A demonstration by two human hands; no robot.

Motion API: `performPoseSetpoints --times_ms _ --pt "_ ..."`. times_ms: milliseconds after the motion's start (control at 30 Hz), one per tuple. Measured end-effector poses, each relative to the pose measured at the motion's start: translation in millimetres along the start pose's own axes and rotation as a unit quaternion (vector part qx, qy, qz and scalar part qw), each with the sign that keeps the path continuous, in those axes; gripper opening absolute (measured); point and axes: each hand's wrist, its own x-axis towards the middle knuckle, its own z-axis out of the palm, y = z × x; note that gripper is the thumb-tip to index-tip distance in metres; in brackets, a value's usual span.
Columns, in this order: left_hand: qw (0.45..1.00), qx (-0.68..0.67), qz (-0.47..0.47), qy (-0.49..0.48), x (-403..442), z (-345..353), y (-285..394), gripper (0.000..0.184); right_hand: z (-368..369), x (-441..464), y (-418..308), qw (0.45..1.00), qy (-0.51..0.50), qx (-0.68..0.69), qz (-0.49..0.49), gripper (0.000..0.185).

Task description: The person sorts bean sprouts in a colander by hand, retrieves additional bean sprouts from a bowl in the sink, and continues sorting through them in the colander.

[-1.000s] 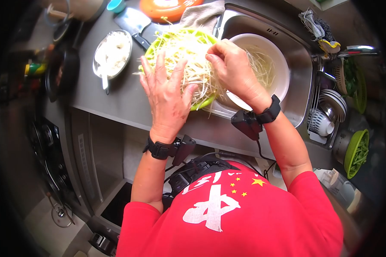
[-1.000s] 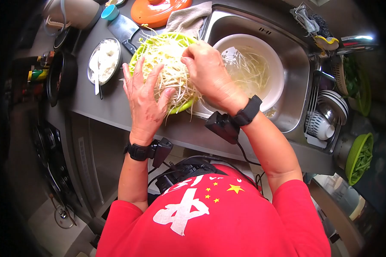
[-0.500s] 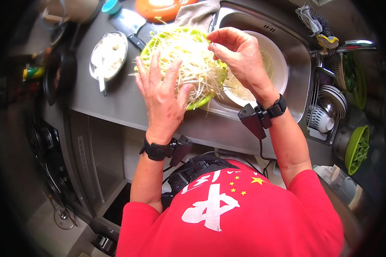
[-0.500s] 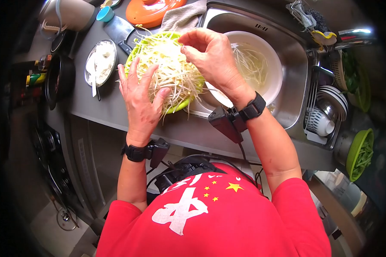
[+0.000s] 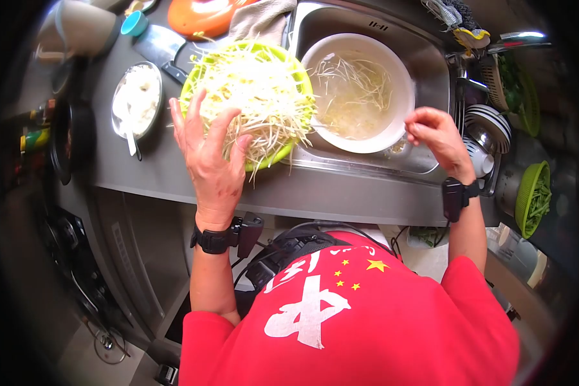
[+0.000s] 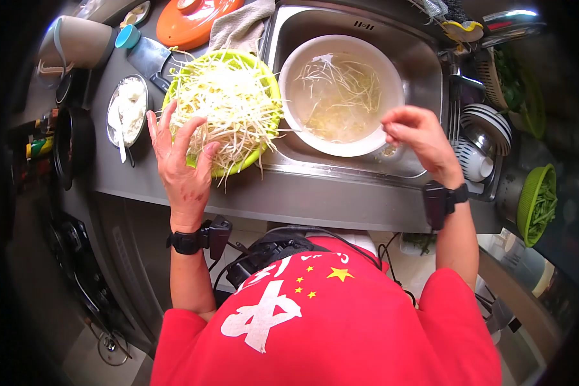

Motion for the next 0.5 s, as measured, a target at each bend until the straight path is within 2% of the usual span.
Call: performPoseSetpoints --times_ms 33,67,100,133,233,333,400,500 --pt "1.000 -0.001 0.005 0.001 0.0 -0.4 -1.0 0.037 -13.7 -6.5 14.0 0.999 0.011 -0.020 0.036 0.019" --pt "1.000 -0.003 0.011 0.003 0.2 -0.6 -1.3 0.036 -34.3 -12.0 45.5 0.950 0.056 -0.303 -0.044 0.022" --pt "1.000 0.000 0.012 0.001 0.6 -1.3 -1.1 0.035 -32.0 -14.5 53.4 0.815 0.099 -0.559 -0.120 0.024" --pt "1.000 0.003 0.013 -0.001 0.8 -1.5 -0.6 0.034 -30.8 -14.1 61.1 0.819 0.165 -0.541 -0.099 0.022" --pt "1.000 0.018 0.003 0.000 -1.1 -2.3 0.1 0.032 -9.2 -1.6 32.5 0.930 0.180 -0.319 -0.020 0.015" --pt "0.999 0.047 0.002 -0.002 1.3 -3.9 1.6 0.031 44.9 20.8 4.1 0.957 0.157 -0.192 -0.154 0.011" --pt "0.998 0.061 -0.004 -0.004 -0.4 -4.3 3.1 0.030 82.5 35.5 -9.0 0.963 0.110 -0.141 -0.204 0.011" --pt "0.998 0.065 -0.008 0.001 -1.3 -7.9 1.1 0.025 130.0 48.6 -24.5 0.951 0.081 -0.129 -0.270 0.011"
